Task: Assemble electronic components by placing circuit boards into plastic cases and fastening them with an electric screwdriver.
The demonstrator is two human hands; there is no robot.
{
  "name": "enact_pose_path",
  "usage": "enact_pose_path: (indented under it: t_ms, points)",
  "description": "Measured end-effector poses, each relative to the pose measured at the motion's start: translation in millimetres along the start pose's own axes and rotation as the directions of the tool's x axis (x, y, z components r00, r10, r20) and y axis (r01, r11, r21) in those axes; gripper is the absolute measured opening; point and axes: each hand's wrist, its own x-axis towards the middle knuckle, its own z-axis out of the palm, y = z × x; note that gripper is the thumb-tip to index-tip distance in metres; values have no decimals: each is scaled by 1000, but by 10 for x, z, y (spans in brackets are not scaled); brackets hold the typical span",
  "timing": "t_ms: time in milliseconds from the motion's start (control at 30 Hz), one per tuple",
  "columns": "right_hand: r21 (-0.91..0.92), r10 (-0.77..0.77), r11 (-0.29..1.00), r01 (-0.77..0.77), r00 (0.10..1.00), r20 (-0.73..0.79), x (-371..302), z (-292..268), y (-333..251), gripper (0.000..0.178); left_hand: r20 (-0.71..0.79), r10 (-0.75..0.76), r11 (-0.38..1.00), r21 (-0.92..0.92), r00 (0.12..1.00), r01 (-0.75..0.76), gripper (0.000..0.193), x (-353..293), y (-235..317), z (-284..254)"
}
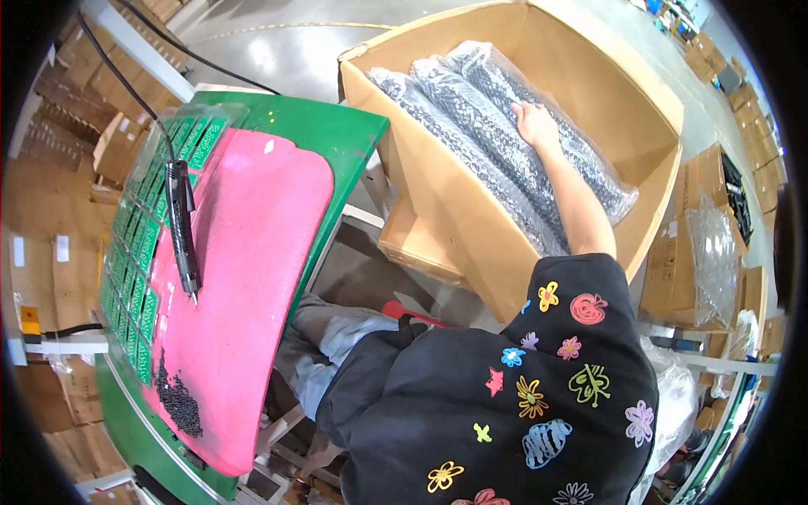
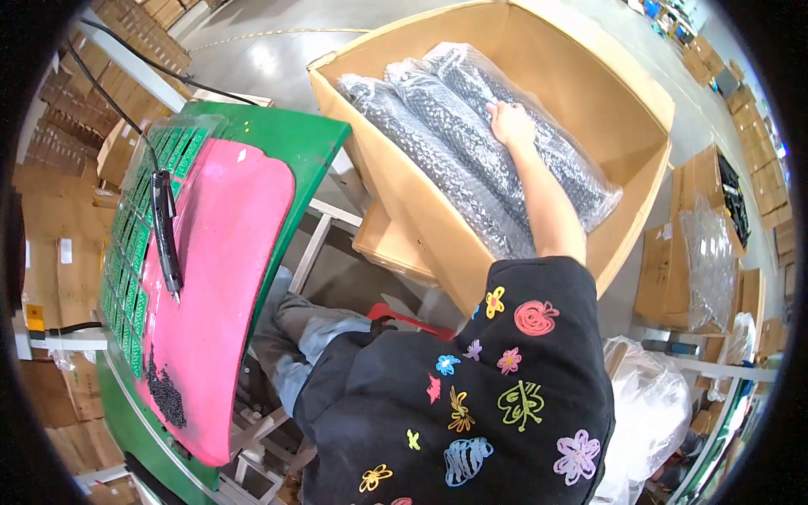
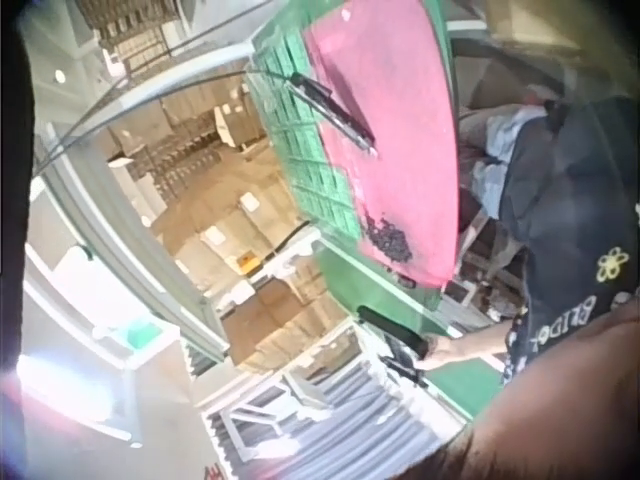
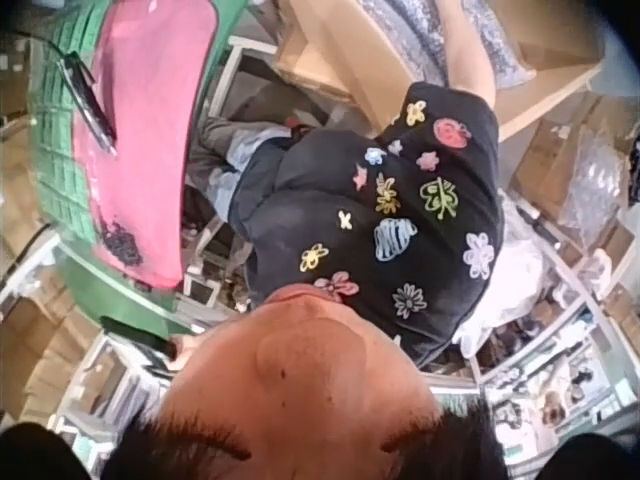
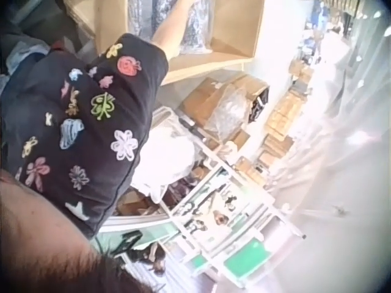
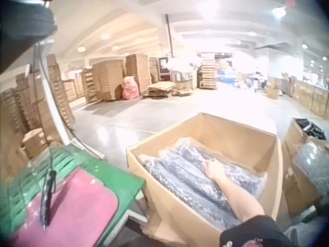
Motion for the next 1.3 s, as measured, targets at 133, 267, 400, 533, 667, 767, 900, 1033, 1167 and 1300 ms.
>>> enact_pose_path:
  t_ms: [133, 267, 400, 533, 667, 767, 900, 1033, 1167, 1300]
  points:
    - [-91, -36, 995, 42, 997, 66, 171, -329, -248, 47, 297, 445, 666, 521, 845, -534, 14, 706, -383, -770]
    - [-188, -84, 979, 83, 996, 1, 184, -1200, -541, 48, 408, 500, 573, 505, 764, -645, 15, 675, -477, -715]
    - [-30, -55, 998, 47, 916, -398, 182, -1933, -739, 46, 533, 530, 469, 463, 660, -752, 15, 743, -570, -439]
    - [61, -311, 897, 439, 722, -618, 158, -2137, -685, 40, 648, 513, 397, 402, 563, -825, 15, 749, -923, -41]
    - [-76, -277, 955, 287, 953, 125, -645, -1808, -1411, 79, 734, 486, 278, 384, 474, -880, 16, 643, -1053, 95]
    - [-350, -424, 847, 400, 906, 9, -900, -808, -1028, 82, 815, 330, 361, 357, 476, -862, 16, -76, -1216, 925]
    - [-42, -128, 990, 134, 985, 111, -780, -513, -775, 68, 787, -89, 866, 364, 611, -343, 11, -1051, -1199, 1515]
    - [-109, -179, 973, 202, 966, 188, -783, -1143, -1072, 44, 920, -200, 937, 279, 336, -208, 8, -1634, -1185, 1626]
    - [124, -315, 921, 370, 892, -325, -805, -2112, -1235, 40, 989, -147, 933, 145, 18, -331, 7, -1957, -1102, 1739]
    - [450, -201, 741, 498, 804, -560, -987, -2514, -1516, 52, 989, -142, 963, 150, 50, -226, 7, -1866, -1123, 1681]
